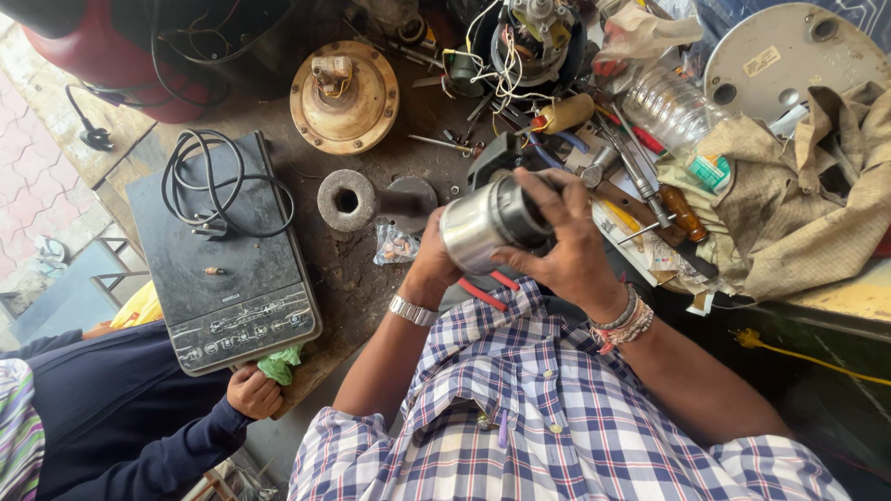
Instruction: The person disassembles a cylindrical metal appliance component, removes a blade, and uses a hammer, screwdriver, and pliers to adjust internal parts. The person then reassembles the component and secures the blade.
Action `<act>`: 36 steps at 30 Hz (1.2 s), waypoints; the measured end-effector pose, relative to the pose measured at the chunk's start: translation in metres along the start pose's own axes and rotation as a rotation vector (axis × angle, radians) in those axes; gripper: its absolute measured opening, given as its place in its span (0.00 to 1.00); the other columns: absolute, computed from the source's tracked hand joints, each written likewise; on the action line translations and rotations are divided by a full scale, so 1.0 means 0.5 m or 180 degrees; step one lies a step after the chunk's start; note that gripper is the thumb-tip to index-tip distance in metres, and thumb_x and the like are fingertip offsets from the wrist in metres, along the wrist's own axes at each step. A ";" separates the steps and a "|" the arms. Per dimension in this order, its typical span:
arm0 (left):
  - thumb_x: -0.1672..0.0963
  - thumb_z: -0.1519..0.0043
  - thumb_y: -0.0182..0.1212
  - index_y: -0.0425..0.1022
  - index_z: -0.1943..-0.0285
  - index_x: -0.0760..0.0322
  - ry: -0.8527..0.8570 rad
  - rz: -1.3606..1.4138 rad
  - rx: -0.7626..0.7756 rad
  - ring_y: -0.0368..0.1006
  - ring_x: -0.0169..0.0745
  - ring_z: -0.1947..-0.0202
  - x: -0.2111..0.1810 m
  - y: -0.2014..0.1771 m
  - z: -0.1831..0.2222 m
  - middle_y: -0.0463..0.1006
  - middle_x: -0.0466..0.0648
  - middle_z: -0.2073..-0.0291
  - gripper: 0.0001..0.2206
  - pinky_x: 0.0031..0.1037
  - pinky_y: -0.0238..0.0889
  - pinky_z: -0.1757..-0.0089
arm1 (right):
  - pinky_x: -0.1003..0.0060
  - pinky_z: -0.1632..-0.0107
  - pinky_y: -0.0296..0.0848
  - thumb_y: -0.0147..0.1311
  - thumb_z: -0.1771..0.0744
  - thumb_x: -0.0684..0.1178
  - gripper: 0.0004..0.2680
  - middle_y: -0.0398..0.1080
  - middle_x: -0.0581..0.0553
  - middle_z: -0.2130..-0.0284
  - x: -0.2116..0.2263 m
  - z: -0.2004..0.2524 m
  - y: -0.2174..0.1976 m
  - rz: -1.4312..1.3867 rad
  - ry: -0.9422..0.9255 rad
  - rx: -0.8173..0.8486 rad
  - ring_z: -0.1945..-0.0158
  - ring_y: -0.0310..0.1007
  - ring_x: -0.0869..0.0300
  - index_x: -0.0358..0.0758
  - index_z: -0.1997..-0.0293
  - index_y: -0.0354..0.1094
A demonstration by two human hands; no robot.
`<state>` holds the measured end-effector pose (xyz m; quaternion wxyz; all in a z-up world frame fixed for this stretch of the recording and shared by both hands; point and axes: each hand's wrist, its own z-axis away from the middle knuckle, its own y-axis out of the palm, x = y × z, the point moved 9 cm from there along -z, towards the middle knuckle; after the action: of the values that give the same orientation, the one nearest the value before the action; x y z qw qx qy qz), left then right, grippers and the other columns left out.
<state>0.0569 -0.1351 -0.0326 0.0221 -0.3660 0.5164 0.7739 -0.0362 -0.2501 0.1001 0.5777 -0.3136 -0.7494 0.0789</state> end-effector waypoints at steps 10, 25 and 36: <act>0.63 0.47 0.76 0.71 0.34 0.67 0.0478 -0.1154 0.0954 0.77 0.41 0.44 0.005 0.077 -0.001 0.78 0.52 0.43 0.30 0.31 0.74 0.44 | 0.51 0.30 0.64 0.69 0.38 0.55 0.37 0.57 0.34 0.34 0.104 -0.021 -0.013 -0.0231 -0.0061 0.0712 0.32 0.63 0.44 0.48 0.22 0.44; 0.60 0.46 0.72 0.73 0.38 0.71 -0.0694 0.1457 0.0866 0.79 0.54 0.49 0.093 0.021 0.023 0.79 0.63 0.47 0.25 0.42 0.77 0.53 | 0.56 0.74 0.73 0.34 0.31 0.77 0.30 0.68 0.42 0.86 0.015 -0.076 -0.059 0.3198 0.0322 0.1780 0.79 0.74 0.50 0.44 0.78 0.77; 0.61 0.34 0.65 0.74 0.40 0.73 -0.0361 0.1135 0.0031 0.80 0.45 0.51 0.148 -0.205 -0.012 0.80 0.57 0.48 0.14 0.37 0.78 0.51 | 0.53 0.59 0.76 0.62 0.30 0.53 0.08 0.76 0.39 0.70 -0.275 -0.236 -0.331 0.2871 0.0036 -0.0271 0.64 0.78 0.47 0.41 0.59 0.80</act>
<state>0.0481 -0.1177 -0.1576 -0.0846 -0.2244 0.5747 0.7825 0.0279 -0.4869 0.1052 0.4762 -0.6327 -0.5373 0.2901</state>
